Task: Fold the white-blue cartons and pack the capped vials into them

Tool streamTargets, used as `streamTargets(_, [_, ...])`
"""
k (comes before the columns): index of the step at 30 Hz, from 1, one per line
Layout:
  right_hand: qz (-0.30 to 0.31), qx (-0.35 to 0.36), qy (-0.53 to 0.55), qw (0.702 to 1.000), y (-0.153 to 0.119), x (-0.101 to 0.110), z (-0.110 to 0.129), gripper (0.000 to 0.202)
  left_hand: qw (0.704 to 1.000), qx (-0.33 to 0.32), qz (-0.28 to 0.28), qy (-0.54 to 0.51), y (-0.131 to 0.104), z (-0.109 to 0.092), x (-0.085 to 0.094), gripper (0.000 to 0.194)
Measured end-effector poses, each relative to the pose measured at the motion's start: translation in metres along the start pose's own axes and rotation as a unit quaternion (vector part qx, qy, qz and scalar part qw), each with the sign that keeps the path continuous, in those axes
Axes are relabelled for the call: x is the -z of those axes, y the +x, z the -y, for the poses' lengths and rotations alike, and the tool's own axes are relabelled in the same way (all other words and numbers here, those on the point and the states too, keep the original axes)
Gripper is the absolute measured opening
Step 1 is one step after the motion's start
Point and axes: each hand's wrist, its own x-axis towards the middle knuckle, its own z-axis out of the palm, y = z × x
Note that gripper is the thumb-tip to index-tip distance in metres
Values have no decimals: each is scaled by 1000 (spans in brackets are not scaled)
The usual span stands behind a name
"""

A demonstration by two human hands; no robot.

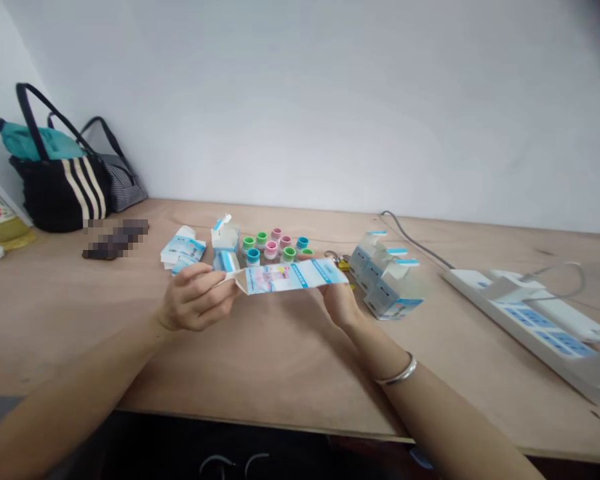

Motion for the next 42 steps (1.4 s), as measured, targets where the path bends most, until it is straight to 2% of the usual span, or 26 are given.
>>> streamTargets(3, [43,-60,73,995,2,-2,4,67,999,-6,4,35,0,0,0,19])
streamTargets(6, [60,-87,89,990,2,-3,10,75,997,16,7,73,-3,5,-3,18])
streamTargets(9, [45,-56,76,995,1,1,13,74,993,51,-22,102,-6,9,-4,20])
streamTargets(11, [58,-8,60,996,0,7,13,65,996,46,-26,72,-6,8,-4,19])
streamTargets(13, [104,35,39,993,-2,12,14,54,1000,-1,0,12,-2,3,-4,15])
streamTargets(15, [170,42,30,984,-5,18,18,55,997,-57,36,-48,3,-5,-6,15])
streamTargets(17, [228,2,52,972,-7,22,22,63,990,-85,60,-90,7,-13,-10,14])
streamTargets(19, [271,-59,85,957,-7,27,25,79,986,-86,78,-121,8,-18,-16,13])
streamTargets(22, [297,-112,97,943,-4,33,25,95,976,-85,122,-156,3,-23,-26,12])
streamTargets(24, [293,-99,48,950,0,35,23,89,967,-86,157,-180,-2,-25,-33,13])
streamTargets(26, [295,-70,-62,951,1,34,22,75,959,-72,184,-203,-7,-27,-39,16])
streamTargets(30, [302,17,-274,913,-1,21,22,64,953,-25,190,-236,-9,-28,-40,11])
streamTargets(32, [293,55,-315,901,-4,13,22,58,966,32,146,-213,-7,-25,-34,15])
streamTargets(34, [284,79,-333,896,-5,9,22,54,976,168,57,-125,-4,-20,-28,31])
streamTargets(35, [280,87,-337,895,-6,8,22,53,965,255,7,-67,-4,-18,-26,39])
streamTargets(36, [277,93,-339,894,-6,7,22,53,940,339,-35,-14,-5,-16,-25,46])
streamTargets(38, [269,94,-343,895,-7,7,22,53,878,472,-65,41,-10,-14,-27,60])
streamTargets(40, [265,90,-343,897,-7,7,22,53,826,561,-45,31,-18,-14,-33,73])
streamTargets(42, [267,91,-341,897,-7,8,22,52,782,623,-24,-17,-25,-17,-39,79])
